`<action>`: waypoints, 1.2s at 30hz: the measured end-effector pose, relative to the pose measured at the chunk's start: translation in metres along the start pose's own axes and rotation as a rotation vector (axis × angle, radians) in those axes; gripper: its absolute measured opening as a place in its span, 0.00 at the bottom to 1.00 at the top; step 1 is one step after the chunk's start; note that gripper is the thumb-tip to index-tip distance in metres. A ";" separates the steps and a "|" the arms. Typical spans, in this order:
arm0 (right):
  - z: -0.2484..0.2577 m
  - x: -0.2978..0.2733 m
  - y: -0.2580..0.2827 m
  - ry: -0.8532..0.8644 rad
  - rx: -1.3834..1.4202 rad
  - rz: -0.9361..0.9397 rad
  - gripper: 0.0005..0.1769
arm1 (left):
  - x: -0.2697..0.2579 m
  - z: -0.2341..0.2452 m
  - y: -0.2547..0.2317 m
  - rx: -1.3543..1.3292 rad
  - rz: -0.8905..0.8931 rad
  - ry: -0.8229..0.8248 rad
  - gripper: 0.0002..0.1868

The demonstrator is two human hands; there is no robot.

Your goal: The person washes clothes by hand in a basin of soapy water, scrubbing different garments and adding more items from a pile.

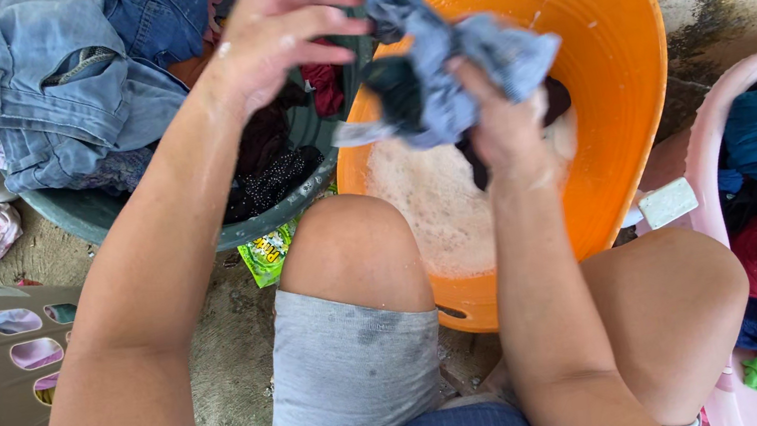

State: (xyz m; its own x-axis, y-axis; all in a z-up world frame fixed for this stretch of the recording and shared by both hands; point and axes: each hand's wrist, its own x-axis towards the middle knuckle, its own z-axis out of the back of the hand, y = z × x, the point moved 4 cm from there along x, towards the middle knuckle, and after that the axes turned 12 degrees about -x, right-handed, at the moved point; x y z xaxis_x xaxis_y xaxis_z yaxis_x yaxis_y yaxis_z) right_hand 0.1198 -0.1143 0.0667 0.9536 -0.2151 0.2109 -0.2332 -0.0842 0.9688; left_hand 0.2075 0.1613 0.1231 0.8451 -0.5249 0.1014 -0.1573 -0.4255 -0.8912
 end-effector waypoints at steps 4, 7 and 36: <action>0.066 0.025 0.007 -0.458 -0.236 0.001 0.37 | -0.021 0.074 0.062 1.052 0.032 -0.352 0.07; 0.078 0.018 -0.009 -0.513 -0.065 -0.224 0.45 | -0.066 0.106 0.128 1.370 0.786 -0.188 0.29; -0.069 -0.035 -0.071 0.368 -0.098 -0.368 0.27 | -0.004 -0.148 -0.053 -0.060 -0.363 0.056 0.24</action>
State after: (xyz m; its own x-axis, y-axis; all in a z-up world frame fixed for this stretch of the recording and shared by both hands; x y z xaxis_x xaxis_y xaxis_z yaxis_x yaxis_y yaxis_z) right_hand 0.1164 -0.0336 -0.0006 0.9769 0.1687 -0.1308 0.1318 0.0051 0.9913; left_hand 0.1368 0.0774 0.2356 0.8223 -0.3707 0.4318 0.1168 -0.6327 -0.7656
